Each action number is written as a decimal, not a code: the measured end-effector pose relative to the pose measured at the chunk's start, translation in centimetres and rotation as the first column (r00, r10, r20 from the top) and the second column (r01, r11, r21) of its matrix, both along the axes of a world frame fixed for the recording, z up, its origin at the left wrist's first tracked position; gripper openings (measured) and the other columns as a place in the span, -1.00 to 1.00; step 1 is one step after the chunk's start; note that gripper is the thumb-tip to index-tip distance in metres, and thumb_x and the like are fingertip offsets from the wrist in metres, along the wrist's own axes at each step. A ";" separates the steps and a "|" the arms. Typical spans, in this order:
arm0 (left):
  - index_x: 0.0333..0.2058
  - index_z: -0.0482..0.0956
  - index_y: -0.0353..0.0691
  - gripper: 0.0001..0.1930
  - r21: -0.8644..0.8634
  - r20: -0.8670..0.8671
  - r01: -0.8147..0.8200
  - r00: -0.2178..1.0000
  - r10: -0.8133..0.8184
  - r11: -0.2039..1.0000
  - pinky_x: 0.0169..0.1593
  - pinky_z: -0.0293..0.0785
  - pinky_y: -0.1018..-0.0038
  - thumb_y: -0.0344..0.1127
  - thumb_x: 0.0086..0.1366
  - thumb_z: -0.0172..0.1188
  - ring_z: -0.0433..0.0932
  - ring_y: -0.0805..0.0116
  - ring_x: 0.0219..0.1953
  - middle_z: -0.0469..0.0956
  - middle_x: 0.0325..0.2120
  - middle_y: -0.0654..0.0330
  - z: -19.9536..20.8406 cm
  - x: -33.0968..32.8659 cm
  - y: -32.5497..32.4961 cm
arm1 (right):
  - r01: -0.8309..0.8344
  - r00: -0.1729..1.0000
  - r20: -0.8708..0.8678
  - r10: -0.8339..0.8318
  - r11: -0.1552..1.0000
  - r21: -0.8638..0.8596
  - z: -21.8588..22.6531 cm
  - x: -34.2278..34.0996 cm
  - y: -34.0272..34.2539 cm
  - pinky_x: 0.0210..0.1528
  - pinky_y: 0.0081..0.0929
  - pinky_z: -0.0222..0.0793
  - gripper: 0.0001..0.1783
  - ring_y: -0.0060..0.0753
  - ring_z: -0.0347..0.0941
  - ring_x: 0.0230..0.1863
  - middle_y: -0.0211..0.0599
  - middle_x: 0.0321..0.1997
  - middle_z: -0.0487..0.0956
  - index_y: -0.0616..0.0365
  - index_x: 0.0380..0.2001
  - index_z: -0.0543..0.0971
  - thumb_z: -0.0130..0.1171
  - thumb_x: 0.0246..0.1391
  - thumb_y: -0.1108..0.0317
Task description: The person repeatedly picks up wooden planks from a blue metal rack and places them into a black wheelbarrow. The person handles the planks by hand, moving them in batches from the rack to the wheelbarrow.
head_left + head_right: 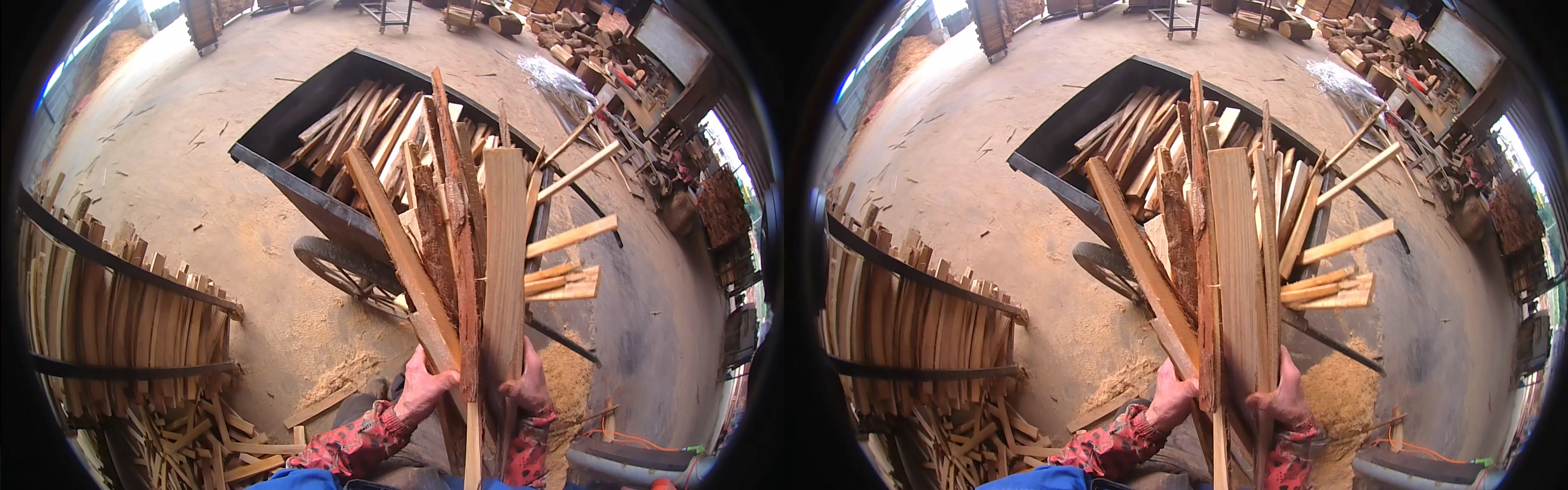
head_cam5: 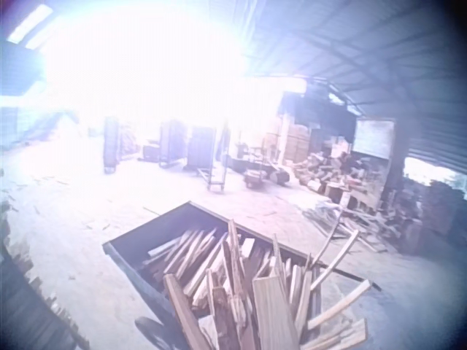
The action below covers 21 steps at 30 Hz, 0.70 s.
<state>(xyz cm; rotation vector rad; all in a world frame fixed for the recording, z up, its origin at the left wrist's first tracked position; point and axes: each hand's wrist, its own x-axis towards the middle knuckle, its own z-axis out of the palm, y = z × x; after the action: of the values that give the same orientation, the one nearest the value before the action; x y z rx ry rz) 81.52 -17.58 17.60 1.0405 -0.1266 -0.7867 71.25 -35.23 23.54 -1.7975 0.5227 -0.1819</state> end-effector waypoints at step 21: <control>0.06 0.37 -0.34 -0.37 0.040 -0.056 -0.122 0.991 0.124 0.992 -0.01 0.46 0.43 -0.09 0.13 0.38 0.51 0.38 -0.12 0.54 -0.11 0.14 1.2 22.9 -7.9 | -0.137 0.990 0.007 0.138 0.977 0.162 -4.3 24.1 -8.5 0.14 -0.43 0.27 0.30 -0.35 0.35 0.11 -0.15 0.09 0.44 0.41 0.18 0.24 0.20 -0.32 -0.58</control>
<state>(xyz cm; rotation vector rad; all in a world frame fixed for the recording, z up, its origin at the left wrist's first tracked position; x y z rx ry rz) 104.44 -25.47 18.80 1.0489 0.0023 -0.7086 95.36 -43.75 19.21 -1.6682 0.4025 -0.0382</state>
